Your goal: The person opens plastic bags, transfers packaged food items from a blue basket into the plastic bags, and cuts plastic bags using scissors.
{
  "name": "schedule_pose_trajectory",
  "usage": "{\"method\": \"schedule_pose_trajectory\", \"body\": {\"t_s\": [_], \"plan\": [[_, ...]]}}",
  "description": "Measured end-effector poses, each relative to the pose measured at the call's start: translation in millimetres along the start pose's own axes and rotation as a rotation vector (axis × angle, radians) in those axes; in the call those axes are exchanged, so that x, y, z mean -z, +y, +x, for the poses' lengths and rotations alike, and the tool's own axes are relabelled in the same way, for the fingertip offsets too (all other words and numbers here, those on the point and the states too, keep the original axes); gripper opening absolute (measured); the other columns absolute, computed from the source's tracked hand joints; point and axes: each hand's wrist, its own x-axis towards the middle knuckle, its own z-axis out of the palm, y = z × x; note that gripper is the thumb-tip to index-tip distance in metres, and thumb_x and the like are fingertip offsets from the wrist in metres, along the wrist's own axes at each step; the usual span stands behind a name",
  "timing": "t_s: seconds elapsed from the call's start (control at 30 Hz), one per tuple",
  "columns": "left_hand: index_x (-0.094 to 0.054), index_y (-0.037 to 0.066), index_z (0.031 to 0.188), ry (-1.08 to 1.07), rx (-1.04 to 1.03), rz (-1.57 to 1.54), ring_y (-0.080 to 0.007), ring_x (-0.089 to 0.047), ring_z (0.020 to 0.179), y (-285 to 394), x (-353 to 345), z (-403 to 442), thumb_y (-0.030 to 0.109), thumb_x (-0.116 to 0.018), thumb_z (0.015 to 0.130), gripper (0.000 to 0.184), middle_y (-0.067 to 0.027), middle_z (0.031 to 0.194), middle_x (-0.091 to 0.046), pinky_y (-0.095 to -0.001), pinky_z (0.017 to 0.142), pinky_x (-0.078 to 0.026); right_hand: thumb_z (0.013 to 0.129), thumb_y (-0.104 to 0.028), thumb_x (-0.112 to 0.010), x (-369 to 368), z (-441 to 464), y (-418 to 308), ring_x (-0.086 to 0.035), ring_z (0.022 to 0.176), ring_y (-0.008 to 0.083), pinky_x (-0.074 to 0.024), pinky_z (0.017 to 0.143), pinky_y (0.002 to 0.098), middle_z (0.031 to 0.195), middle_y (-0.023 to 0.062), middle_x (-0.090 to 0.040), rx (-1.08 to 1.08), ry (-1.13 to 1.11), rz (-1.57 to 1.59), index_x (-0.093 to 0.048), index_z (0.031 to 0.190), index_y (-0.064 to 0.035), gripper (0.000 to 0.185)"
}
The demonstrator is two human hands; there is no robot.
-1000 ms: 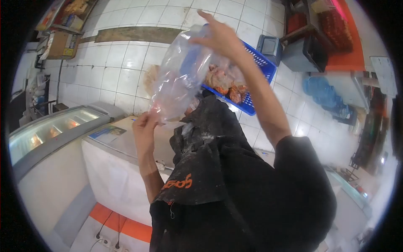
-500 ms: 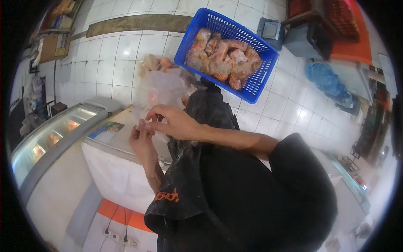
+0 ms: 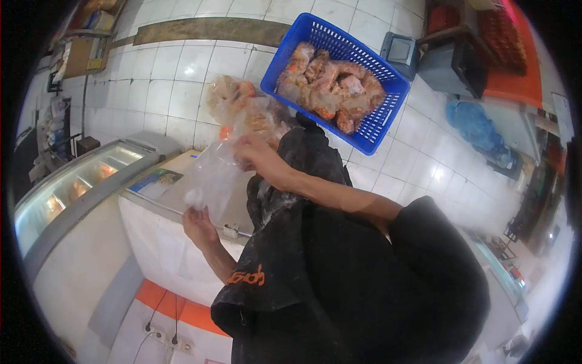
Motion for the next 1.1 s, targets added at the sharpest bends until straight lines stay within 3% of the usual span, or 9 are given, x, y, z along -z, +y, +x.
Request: {"method": "schedule_pose_trajectory", "body": {"t_s": [0.2,0.37,0.43,0.5,0.63,0.77,0.9,0.97,1.1], "plan": [[-0.051,0.004,0.109,-0.191,-0.17,0.18,-0.0242,-0.058,0.106,-0.4,-3.4,-18.0,-0.001,-0.064,0.086,0.028,-0.0117,0.104,-0.059,-0.0384,0.092,-0.049,0.088,-0.017,-0.066,37.1,34.2,20.1,-0.058,0.077,0.0182,-0.048,0.072,0.036,0.084,0.0059,-0.057,0.449,0.038,-0.578,-0.047,0.113,-0.0032,0.034],[-0.056,0.005,0.109,-0.319,-0.597,1.026,-0.0172,-0.053,0.083,-17.4,-41.9,-48.8,0.005,-0.072,0.082,0.031,-0.006,0.101,-0.054,-0.0256,0.08,-0.044,0.083,-0.006,-0.068,17.3,25.4,-12.8,-0.058,0.08,0.0184,-0.0483,0.072,0.0346,0.085,0.0061,-0.057,0.234,0.171,-0.396,-0.045,0.117,-0.003,0.041],[-0.058,0.001,0.105,-0.428,-0.806,1.162,-0.0151,-0.049,0.075,-21.2,-56.2,-48.7,0.009,-0.074,0.082,0.029,-0.006,0.1,-0.052,-0.026,0.07,-0.044,0.082,0.0,-0.066,19.2,21.7,-11.6,-0.057,0.079,0.0153,-0.0487,0.069,0.0323,0.086,0.0053,-0.056,0.41,0.122,-0.982,-0.046,0.118,-0.0036,0.041],[-0.056,0.001,0.106,-0.075,-0.564,1.015,-0.0169,-0.048,0.081,-15.0,-24.2,-16.4,0.005,-0.072,0.081,0.031,-0.0074,0.095,-0.051,-0.0264,0.076,-0.044,0.082,0.003,-0.065,35.0,23.1,-14.0,-0.056,0.078,0.0131,-0.0499,0.065,0.0306,0.089,0.005,-0.055,0.508,0.166,-1.145,-0.046,0.12,-0.0052,0.044],[-0.053,0.0,0.118,0.15,-0.5,1.01,-0.0192,-0.048,0.092,-13.4,-24.0,-4.0,0.005,-0.071,0.081,0.041,-0.0117,0.103,-0.053,-0.0315,0.085,-0.045,0.079,0.004,-0.066,72.0,62.9,-17.0,-0.054,0.078,0.0129,-0.0541,0.059,0.0282,0.093,0.0058,-0.05,0.515,0.302,-0.718,-0.044,0.124,-0.0079,0.052],[-0.044,0.001,0.134,-0.055,-1.227,1.435,-0.0269,-0.051,0.113,-27.4,-74.9,-25.1,0.008,-0.066,0.082,0.057,-0.0191,0.127,-0.051,-0.0361,0.092,-0.046,0.078,0.004,-0.065,28.7,42.1,-31.8,-0.057,0.08,0.0181,-0.0575,0.062,0.0289,0.096,0.0079,-0.047,0.306,0.175,-0.496,-0.043,0.127,-0.0079,0.055],[-0.048,0.001,0.131,-0.442,-0.937,1.187,-0.031,-0.056,0.11,-28.8,-101.0,-27.9,0.006,-0.063,0.082,0.051,-0.018,0.122,-0.055,-0.0393,0.09,-0.047,0.078,-0.004,-0.069,17.2,46.2,-32.8,-0.064,0.089,0.032,-0.0569,0.071,0.0413,0.105,0.0161,-0.051,0.818,0.203,-0.989,-0.041,0.131,-0.01,0.06],[-0.05,0.0,0.131,-0.399,-0.637,1.001,-0.0356,-0.058,0.107,-22.7,-71.8,7.9,0.003,-0.056,0.08,0.051,-0.0201,0.12,-0.057,-0.0419,0.093,-0.047,0.08,-0.012,-0.07,48.8,46.3,-56.1,-0.063,0.096,0.038,-0.054,0.077,0.0474,0.111,0.0201,-0.053,0.696,0.247,-1.364,-0.041,0.131,-0.0086,0.059],[-0.052,-0.002,0.128,-0.327,-0.94,1.354,-0.0285,-0.062,0.096,-10.0,-81.4,21.1,0.007,-0.054,0.086,0.043,-0.0159,0.109,-0.061,-0.0398,0.086,-0.05,0.086,-0.022,-0.064,99.2,72.1,-66.4,-0.062,0.098,0.0425,-0.0518,0.079,0.0528,0.111,0.0219,-0.061,0.351,0.238,-1.684,-0.057,0.115,-0.0053,0.034]]}}
